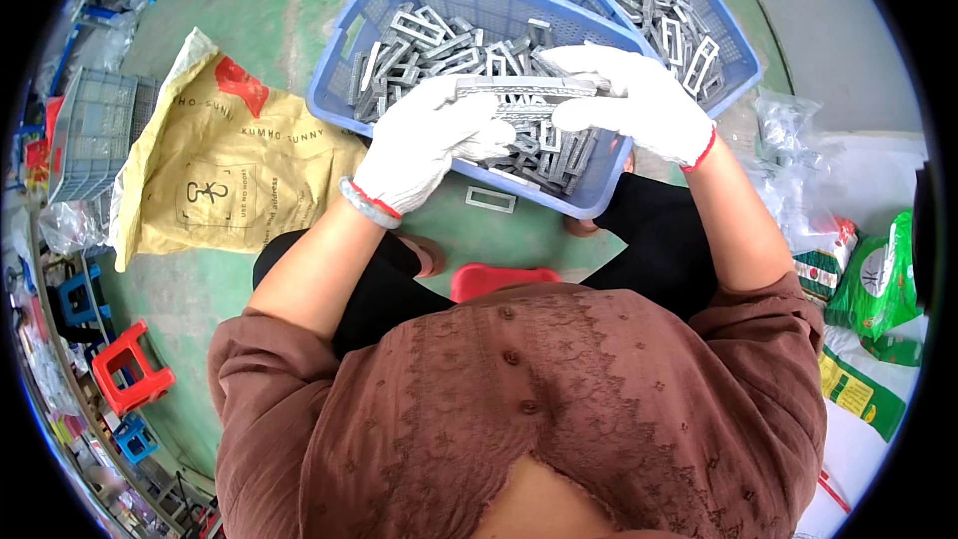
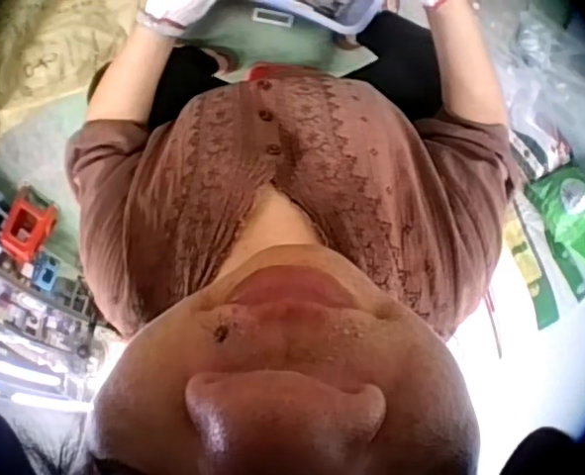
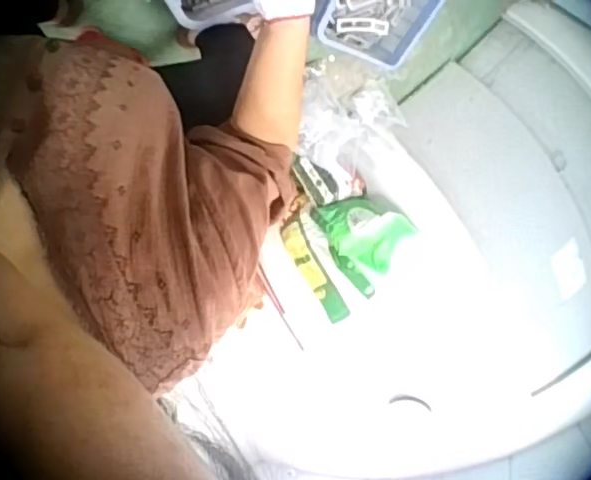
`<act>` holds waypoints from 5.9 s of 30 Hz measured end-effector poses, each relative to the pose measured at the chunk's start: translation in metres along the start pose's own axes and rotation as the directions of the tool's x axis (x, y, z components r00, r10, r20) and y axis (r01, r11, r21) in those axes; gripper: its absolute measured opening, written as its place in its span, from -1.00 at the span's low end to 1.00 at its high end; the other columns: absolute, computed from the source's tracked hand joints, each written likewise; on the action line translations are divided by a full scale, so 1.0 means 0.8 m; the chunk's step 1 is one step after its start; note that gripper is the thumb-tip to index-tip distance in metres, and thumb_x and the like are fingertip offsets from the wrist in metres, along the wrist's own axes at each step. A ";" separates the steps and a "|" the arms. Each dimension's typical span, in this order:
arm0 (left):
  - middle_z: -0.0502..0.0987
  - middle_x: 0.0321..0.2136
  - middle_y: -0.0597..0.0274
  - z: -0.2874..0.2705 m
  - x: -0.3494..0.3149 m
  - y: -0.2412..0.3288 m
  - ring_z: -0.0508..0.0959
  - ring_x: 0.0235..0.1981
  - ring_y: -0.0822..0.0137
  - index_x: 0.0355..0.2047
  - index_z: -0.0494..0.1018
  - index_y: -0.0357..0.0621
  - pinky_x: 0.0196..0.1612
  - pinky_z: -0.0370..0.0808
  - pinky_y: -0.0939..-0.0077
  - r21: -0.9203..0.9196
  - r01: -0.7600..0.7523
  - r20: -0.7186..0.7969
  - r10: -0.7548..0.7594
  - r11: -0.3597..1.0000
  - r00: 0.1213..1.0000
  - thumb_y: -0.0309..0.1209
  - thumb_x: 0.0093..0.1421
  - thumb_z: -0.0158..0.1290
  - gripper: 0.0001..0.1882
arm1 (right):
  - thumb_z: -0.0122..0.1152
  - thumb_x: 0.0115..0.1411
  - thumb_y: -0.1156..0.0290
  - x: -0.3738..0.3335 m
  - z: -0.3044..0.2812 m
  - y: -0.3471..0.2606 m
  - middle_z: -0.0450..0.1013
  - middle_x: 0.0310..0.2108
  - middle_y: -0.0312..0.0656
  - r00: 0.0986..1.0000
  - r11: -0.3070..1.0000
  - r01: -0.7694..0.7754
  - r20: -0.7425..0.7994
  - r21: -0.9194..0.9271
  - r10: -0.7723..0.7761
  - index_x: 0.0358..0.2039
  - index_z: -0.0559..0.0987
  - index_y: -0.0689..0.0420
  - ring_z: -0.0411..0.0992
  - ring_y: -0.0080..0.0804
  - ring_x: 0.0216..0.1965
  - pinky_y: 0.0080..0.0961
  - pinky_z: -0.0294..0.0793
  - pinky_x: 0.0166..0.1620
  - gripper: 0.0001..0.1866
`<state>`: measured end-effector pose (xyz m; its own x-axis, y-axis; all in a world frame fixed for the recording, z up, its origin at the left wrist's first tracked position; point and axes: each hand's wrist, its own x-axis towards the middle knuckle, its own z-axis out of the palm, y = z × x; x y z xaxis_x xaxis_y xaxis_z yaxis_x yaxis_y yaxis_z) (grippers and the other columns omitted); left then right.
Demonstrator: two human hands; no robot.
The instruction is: The person sits on a low stool and repeatedly picks up small rectangular metal parts from a blue basket, inspects them, and places them into a large sack. The person handles the parts one at a time or in small groups, occasionally adjusting the sack opening.
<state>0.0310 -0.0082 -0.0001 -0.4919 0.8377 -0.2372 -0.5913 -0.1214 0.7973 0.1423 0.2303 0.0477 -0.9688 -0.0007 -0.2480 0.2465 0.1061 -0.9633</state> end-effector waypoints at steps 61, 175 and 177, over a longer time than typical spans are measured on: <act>0.50 -0.03 -0.26 -0.064 0.005 0.004 0.58 -0.07 -0.08 0.15 0.30 -0.34 0.06 0.56 0.05 -0.479 -0.071 -0.087 0.033 0.875 0.996 -0.26 0.34 -0.02 -0.52 | 0.20 0.12 0.26 0.154 -0.016 0.296 0.61 -0.24 0.02 0.717 0.495 -0.674 -0.326 -0.548 0.616 -0.09 0.61 0.24 0.63 -0.12 -0.32 -0.22 0.64 -0.31 -0.60; 0.49 0.02 -0.07 -0.069 0.009 0.016 0.50 0.04 -0.01 0.16 0.32 -0.30 0.18 0.43 -0.03 -0.560 -0.228 -0.196 0.140 0.797 0.971 -0.04 0.33 0.02 -0.40 | 0.27 0.07 0.54 0.072 0.096 0.006 0.53 -0.06 -0.16 0.924 0.825 0.378 0.116 -0.421 -0.364 0.07 0.54 0.16 0.50 -0.34 -0.03 -0.39 0.48 0.06 -0.52; 0.50 -0.01 -0.05 -0.075 0.012 0.011 0.50 0.02 0.00 0.13 0.32 -0.29 0.16 0.45 0.00 -0.593 -0.179 -0.133 0.125 0.785 0.983 0.04 0.33 0.01 -0.36 | 0.20 0.10 0.49 0.066 0.110 0.000 0.55 -0.15 -0.13 0.873 0.558 0.431 0.172 -0.710 -0.456 0.01 0.60 0.09 0.54 -0.14 -0.15 -0.32 0.52 -0.06 -0.60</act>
<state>-0.0173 -0.0332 -0.0282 -0.6421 0.7380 -0.2075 -0.7548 -0.5613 0.3394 0.0935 0.1427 0.0252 -0.9537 -0.2198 0.2053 -0.2991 0.7645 -0.5711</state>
